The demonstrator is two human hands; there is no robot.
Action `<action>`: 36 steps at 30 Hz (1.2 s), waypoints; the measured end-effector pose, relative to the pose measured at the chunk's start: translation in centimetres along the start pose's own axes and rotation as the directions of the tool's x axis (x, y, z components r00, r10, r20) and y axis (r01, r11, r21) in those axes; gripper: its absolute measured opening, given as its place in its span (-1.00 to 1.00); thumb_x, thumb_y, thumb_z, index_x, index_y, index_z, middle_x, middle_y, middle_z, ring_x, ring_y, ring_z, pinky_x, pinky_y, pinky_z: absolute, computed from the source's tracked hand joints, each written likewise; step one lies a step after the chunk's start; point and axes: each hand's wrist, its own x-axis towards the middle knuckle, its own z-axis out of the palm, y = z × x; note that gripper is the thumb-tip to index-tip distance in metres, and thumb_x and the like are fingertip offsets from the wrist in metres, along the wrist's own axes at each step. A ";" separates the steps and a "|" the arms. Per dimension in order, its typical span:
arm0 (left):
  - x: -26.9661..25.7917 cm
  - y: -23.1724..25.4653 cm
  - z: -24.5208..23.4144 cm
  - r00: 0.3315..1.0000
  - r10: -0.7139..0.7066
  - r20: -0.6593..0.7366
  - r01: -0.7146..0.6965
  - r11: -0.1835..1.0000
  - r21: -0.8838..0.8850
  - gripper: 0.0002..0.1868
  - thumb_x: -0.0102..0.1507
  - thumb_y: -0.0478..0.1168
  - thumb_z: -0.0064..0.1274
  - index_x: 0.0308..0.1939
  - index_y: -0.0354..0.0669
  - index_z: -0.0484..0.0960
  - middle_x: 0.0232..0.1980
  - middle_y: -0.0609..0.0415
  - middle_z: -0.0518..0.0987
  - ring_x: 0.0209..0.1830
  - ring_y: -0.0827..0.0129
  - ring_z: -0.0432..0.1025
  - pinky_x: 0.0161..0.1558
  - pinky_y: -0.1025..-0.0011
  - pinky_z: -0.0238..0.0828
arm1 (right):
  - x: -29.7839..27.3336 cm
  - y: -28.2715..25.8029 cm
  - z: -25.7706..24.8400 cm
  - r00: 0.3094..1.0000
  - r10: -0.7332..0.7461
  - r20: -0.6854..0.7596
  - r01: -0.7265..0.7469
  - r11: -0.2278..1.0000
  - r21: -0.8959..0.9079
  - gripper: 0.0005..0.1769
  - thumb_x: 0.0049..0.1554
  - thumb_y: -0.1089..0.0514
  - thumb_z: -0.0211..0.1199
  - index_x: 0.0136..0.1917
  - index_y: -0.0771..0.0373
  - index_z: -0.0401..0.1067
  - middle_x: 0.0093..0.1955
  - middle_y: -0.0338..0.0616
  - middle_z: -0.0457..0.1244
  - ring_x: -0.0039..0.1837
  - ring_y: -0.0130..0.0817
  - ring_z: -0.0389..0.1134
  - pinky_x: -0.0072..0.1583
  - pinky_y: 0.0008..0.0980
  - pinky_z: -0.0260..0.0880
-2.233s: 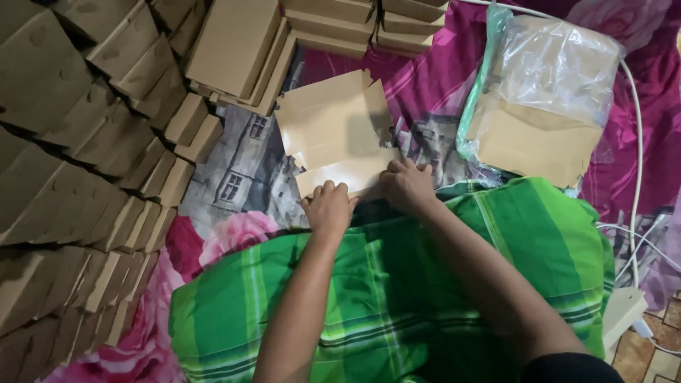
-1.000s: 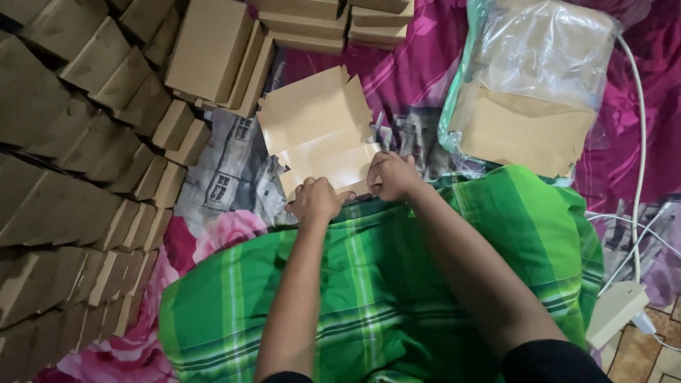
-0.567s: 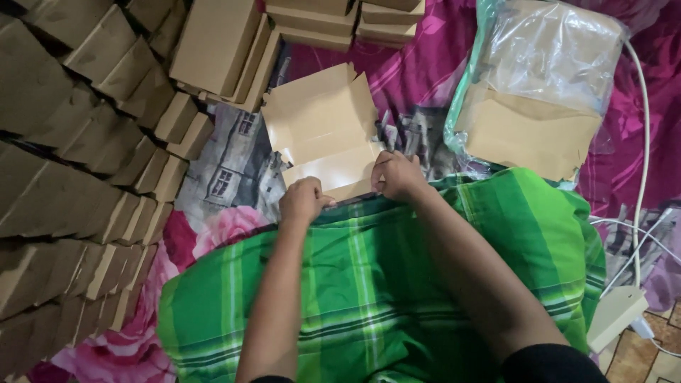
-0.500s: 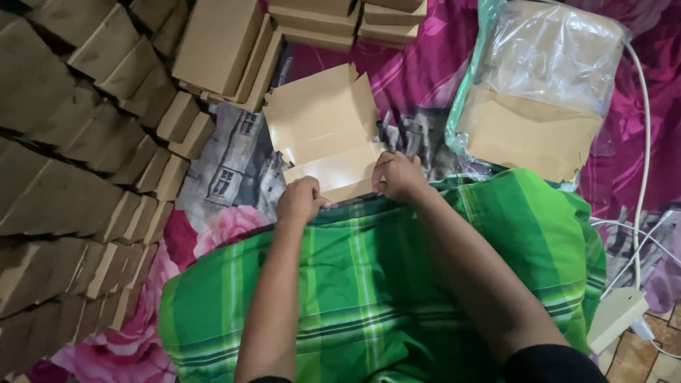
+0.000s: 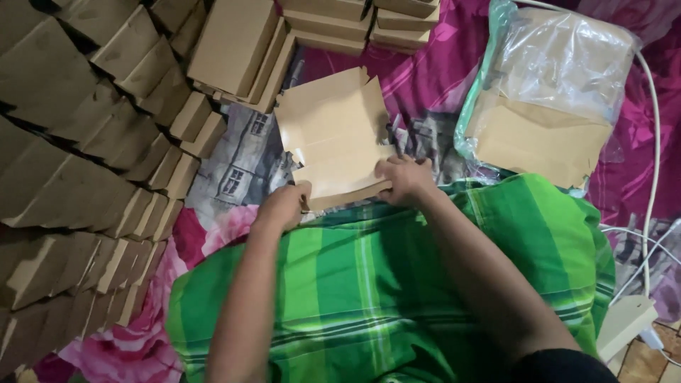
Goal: A person is manually folding flat cardboard templates into small rectangular boxes and stacking them.
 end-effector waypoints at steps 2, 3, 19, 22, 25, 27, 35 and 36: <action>-0.9 0.1 -1.0 0.999 0.022 0.050 -0.022 1.000 0.000 -0.83 0.22 -0.37 0.12 -0.13 -0.11 0.69 0.05 -0.24 0.63 0.27 -0.14 0.46 0.27 0.00 0.46 | -0.6 -1.1 -0.8 0.999 -0.040 0.006 0.040 0.999 -0.021 -0.46 -0.03 -0.37 0.38 0.20 -0.40 0.39 0.26 -0.45 0.26 0.45 -0.25 0.18 0.43 0.45 -0.01; -0.2 -0.9 -0.1 0.995 0.055 0.082 -0.051 0.997 -0.053 -0.82 0.20 -0.41 0.10 -0.21 -0.10 0.75 0.01 -0.24 0.67 0.22 -0.15 0.49 0.23 0.00 0.47 | -1.1 -1.7 -1.0 0.997 -0.076 0.028 0.079 0.986 -0.148 -0.61 -0.04 -0.41 0.34 0.08 -0.51 0.44 0.21 -0.59 0.28 0.43 -0.35 0.17 0.43 0.58 -0.12; 3.9 -6.1 3.1 0.977 0.122 -0.178 -0.077 0.968 0.240 -0.02 0.01 -0.32 0.39 0.42 0.41 0.26 0.33 0.03 0.31 0.48 0.01 0.10 0.24 -0.07 0.41 | 0.6 -1.9 6.1 0.781 -0.568 -0.261 0.367 0.755 -0.544 -0.77 0.20 -0.10 0.13 0.02 -0.07 0.53 0.16 -0.29 0.22 0.28 -0.26 0.20 0.30 0.85 -0.10; 3.2 -5.1 3.9 0.683 0.470 -0.559 -0.248 0.869 0.428 -0.55 0.35 -0.32 -0.03 0.30 0.19 0.46 0.10 0.00 0.35 0.15 0.07 0.28 -0.08 0.00 0.39 | 0.5 -0.9 4.7 0.769 -0.572 -0.287 0.296 0.716 -0.633 -0.74 0.27 -0.17 0.09 -0.04 -0.15 0.56 0.07 -0.38 0.23 0.19 -0.40 0.23 0.35 0.66 -0.05; 5.9 -5.4 5.3 0.739 0.554 -0.383 -0.333 0.795 0.506 -0.60 0.25 -0.25 0.13 0.16 0.24 0.60 0.31 0.10 0.36 0.37 0.09 0.19 0.23 -0.13 0.28 | 0.1 0.3 3.4 0.511 -0.683 -0.523 0.357 0.722 -0.593 -0.85 0.10 0.01 0.16 -0.23 -0.30 0.48 -0.05 -0.51 0.26 0.07 -0.53 0.26 0.40 0.40 -0.08; 6.1 -4.8 5.9 0.672 0.619 -0.407 -0.377 0.758 0.532 -0.73 0.28 -0.26 0.07 0.04 0.19 0.62 0.19 0.15 0.48 0.41 0.18 0.23 0.37 -0.25 0.06 | 0.3 1.6 3.1 0.536 -0.632 -0.560 0.352 0.770 -0.532 -0.85 0.07 0.02 0.16 -0.28 -0.27 0.47 -0.11 -0.53 0.29 0.01 -0.51 0.30 0.38 0.34 -0.03; 2.5 1.3 8.8 0.109 0.861 -0.496 -0.468 0.485 0.739 -0.88 0.32 -0.27 0.00 -0.13 0.09 0.58 -0.30 0.11 0.43 -0.19 0.18 0.47 0.15 -0.17 0.40 | -0.2 4.3 2.1 0.683 -0.358 -0.636 0.071 0.900 -0.431 -0.74 -0.07 0.00 0.20 -0.05 -0.09 0.46 0.01 -0.49 0.31 0.11 -0.51 0.37 0.51 0.30 -0.04; 1.6 1.9 8.9 0.125 0.850 -0.512 -0.467 0.506 0.725 -0.89 0.31 -0.27 0.00 -0.12 0.06 0.58 -0.32 0.10 0.43 -0.26 0.18 0.45 -0.04 -0.06 0.41 | -1.3 2.7 0.6 0.704 -0.405 -0.584 0.099 0.870 -0.483 -0.79 0.03 -0.02 0.14 -0.03 -0.19 0.44 0.09 -0.54 0.32 0.23 -0.61 0.35 0.47 0.28 -0.04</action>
